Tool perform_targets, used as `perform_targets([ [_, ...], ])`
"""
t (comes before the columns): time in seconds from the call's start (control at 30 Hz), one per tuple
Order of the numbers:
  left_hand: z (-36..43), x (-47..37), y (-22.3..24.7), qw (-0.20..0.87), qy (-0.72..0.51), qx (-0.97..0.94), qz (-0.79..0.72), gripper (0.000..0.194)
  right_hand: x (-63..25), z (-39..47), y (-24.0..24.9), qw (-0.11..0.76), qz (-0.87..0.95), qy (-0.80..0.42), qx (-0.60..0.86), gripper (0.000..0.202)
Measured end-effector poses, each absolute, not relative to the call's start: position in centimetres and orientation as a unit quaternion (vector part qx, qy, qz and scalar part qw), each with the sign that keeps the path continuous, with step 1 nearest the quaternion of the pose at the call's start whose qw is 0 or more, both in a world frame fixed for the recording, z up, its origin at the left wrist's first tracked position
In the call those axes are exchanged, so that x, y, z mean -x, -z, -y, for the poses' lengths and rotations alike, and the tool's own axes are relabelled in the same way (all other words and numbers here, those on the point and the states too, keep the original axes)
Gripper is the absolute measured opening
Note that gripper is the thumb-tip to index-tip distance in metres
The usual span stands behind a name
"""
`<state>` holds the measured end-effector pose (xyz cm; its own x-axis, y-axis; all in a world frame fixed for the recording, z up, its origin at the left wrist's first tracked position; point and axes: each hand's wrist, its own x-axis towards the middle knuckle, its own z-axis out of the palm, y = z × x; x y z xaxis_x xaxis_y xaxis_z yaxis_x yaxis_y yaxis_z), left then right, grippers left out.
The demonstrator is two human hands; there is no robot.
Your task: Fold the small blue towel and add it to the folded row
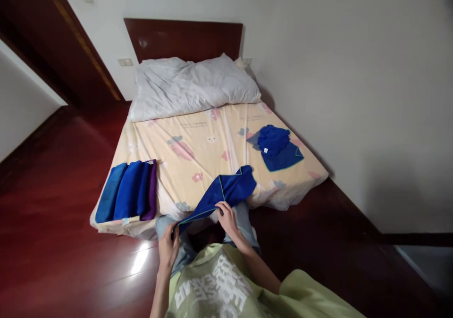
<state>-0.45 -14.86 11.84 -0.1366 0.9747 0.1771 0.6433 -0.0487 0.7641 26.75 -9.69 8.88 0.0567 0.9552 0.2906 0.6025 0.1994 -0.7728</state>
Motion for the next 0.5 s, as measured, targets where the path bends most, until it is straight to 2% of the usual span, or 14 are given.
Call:
perform_targets([
  [0.13,14.6,1.1,-12.1,0.213,-0.362,-0.607,-0.675,0.038,-27.8,10.0,-9.9,0.43,0.655,-0.216,0.582,0.026],
  [0.27,14.6,1.9,-12.1,0.21,-0.346,-0.598,-0.692,0.042,-30.0,10.1,-11.1,0.403,0.68,-0.235,0.566,0.021],
  [0.37,14.8,1.9,-11.9,0.208,-0.33,-0.597,-0.701,0.042,-31.4,10.1,-12.2,0.4,0.692,-0.234,0.553,0.029],
  [0.5,15.1,1.4,-12.0,0.202,-0.314,-0.586,-0.719,0.043,-31.6,10.6,-14.4,0.45,0.695,-0.215,0.517,0.038],
])
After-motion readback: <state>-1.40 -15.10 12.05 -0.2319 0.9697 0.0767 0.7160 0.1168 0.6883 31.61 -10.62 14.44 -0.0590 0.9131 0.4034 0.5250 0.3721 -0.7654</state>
